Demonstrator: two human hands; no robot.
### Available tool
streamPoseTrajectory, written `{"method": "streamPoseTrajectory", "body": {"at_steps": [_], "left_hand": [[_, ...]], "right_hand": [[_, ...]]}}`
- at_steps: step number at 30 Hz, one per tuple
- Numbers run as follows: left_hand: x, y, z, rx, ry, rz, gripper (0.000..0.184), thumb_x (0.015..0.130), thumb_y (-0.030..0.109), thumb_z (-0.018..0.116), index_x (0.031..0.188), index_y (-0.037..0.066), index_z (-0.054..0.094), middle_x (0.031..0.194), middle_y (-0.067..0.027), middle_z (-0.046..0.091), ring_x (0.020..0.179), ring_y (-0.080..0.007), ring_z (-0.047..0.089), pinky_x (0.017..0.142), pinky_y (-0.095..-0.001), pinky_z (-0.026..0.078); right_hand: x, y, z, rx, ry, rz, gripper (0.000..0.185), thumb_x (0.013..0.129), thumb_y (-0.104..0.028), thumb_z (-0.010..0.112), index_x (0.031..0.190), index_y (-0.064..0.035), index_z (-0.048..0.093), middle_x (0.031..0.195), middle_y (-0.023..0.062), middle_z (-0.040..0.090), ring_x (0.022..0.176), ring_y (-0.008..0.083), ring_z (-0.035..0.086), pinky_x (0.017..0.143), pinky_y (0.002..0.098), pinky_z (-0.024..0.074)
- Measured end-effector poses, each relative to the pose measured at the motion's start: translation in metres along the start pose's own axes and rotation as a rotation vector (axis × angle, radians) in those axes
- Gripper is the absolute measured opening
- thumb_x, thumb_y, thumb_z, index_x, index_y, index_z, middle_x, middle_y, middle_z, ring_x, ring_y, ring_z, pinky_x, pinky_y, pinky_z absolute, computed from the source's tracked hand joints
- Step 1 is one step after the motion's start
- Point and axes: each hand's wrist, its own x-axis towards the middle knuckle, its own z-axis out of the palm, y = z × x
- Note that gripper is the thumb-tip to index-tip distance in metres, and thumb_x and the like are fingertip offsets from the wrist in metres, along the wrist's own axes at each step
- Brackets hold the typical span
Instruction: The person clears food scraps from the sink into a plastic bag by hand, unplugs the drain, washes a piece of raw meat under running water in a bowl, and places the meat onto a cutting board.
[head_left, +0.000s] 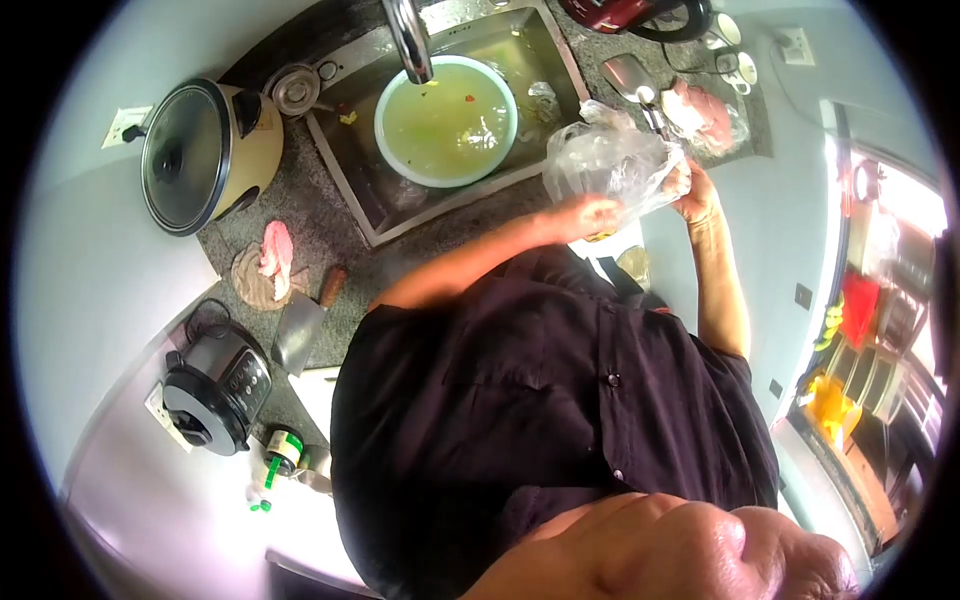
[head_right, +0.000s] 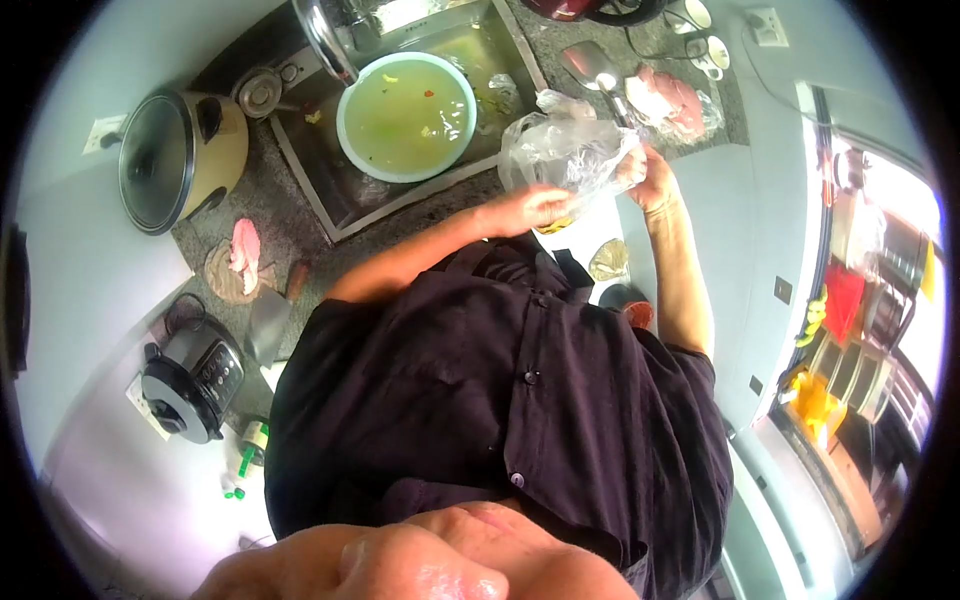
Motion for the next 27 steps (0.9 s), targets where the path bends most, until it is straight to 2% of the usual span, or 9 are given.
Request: {"method": "streamPoseTrajectory", "body": {"at_steps": [3, 6, 10, 11, 12, 14, 22, 24, 27], "left_hand": [[0.019, 0.005, -0.040, 0.211, 0.383, 0.170, 0.026, 0.084, 0.018, 0.059, 0.106, 0.004, 0.058, 0.103, -0.0135, 0.058, 0.099, -0.0285, 0.055, 0.089, -0.0367, 0.042], [0.049, -0.026, -0.071, 0.673, 0.543, 0.023, 0.056, 0.075, 0.022, 0.066, 0.125, 0.009, 0.043, 0.117, -0.0220, 0.049, 0.110, -0.0348, 0.047, 0.096, -0.0422, 0.036], [0.075, -0.079, -0.065, 0.564, 0.175, -0.243, 0.057, 0.072, 0.029, 0.066, 0.122, 0.008, 0.047, 0.110, -0.0209, 0.053, 0.108, -0.0370, 0.048, 0.096, -0.0440, 0.035], [0.075, -0.086, -0.061, 0.526, 0.027, -0.383, 0.057, 0.072, 0.031, 0.066, 0.121, 0.008, 0.049, 0.108, -0.0203, 0.054, 0.106, -0.0377, 0.048, 0.095, -0.0447, 0.035], [0.071, -0.092, -0.054, 0.530, 0.020, -0.394, 0.057, 0.072, 0.031, 0.066, 0.121, 0.008, 0.049, 0.108, -0.0203, 0.054, 0.106, -0.0377, 0.048, 0.095, -0.0447, 0.035], [0.056, -0.094, -0.040, 0.691, 0.376, -0.220, 0.053, 0.072, 0.031, 0.066, 0.118, 0.007, 0.051, 0.102, -0.0191, 0.057, 0.100, -0.0375, 0.051, 0.090, -0.0445, 0.038], [-0.009, -0.088, -0.078, 0.263, 0.611, -0.302, 0.034, 0.077, 0.026, 0.064, 0.100, 0.003, 0.059, 0.097, -0.0182, 0.059, 0.095, -0.0335, 0.054, 0.083, -0.0421, 0.042], [-0.045, -0.101, -0.108, 0.541, 0.999, -0.269, 0.033, 0.076, 0.021, 0.063, 0.103, 0.003, 0.055, 0.098, -0.0214, 0.056, 0.096, -0.0366, 0.052, 0.084, -0.0446, 0.039], [-0.103, -0.142, -0.168, 0.866, 1.357, -0.641, 0.044, 0.071, 0.018, 0.065, 0.107, -0.004, 0.052, 0.101, -0.0224, 0.056, 0.101, -0.0371, 0.050, 0.088, -0.0459, 0.036]], "right_hand": [[-0.013, 0.011, 0.024, -0.019, 0.097, 0.088, 0.021, 0.090, -0.015, 0.038, 0.072, -0.0069, 0.046, 0.055, -0.0036, 0.034, 0.041, 0.0068, 0.029, 0.035, 0.0186, 0.0229], [-0.012, 0.009, 0.023, -0.156, 0.010, 0.187, 0.020, 0.086, -0.022, 0.043, 0.072, -0.0083, 0.046, 0.054, -0.0042, 0.034, 0.039, 0.0066, 0.026, 0.036, 0.0196, 0.0212], [-0.010, 0.007, 0.046, -1.081, 0.400, -0.309, 0.036, 0.084, -0.033, 0.051, 0.103, -0.0029, 0.055, 0.069, 0.0011, 0.052, 0.054, 0.0128, 0.046, 0.050, 0.0242, 0.0375], [0.018, 0.003, 0.010, -1.585, 0.442, -0.761, 0.049, 0.082, -0.040, 0.058, 0.114, -0.0043, 0.051, 0.080, 0.0074, 0.057, 0.071, 0.0215, 0.055, 0.064, 0.0303, 0.0447], [0.002, 0.021, 0.060, -1.897, 0.723, -0.536, 0.063, 0.078, -0.043, 0.064, 0.124, -0.0047, 0.044, 0.094, 0.0148, 0.057, 0.091, 0.0301, 0.055, 0.083, 0.0359, 0.0430], [0.021, 0.027, 0.037, -2.296, 0.708, -0.857, 0.073, 0.076, -0.042, 0.066, 0.131, -0.0066, 0.035, 0.113, 0.0205, 0.049, 0.106, 0.0349, 0.047, 0.092, 0.0394, 0.0374], [0.013, 0.060, -0.003, -2.374, 0.978, -0.887, 0.082, 0.066, -0.025, 0.072, 0.135, -0.0082, 0.030, 0.133, 0.0206, 0.033, 0.118, 0.0396, 0.036, 0.097, 0.0477, 0.0326], [0.013, 0.048, -0.028, -2.346, 0.950, -0.956, 0.070, 0.066, -0.016, 0.067, 0.129, -0.0061, 0.037, 0.121, 0.0204, 0.041, 0.110, 0.0389, 0.041, 0.094, 0.0426, 0.0374], [0.013, 0.030, -0.058, -2.373, 0.941, -0.913, 0.051, 0.070, -0.012, 0.062, 0.117, -0.0041, 0.045, 0.108, 0.0184, 0.046, 0.106, 0.0367, 0.046, 0.086, 0.0420, 0.0429]]}}
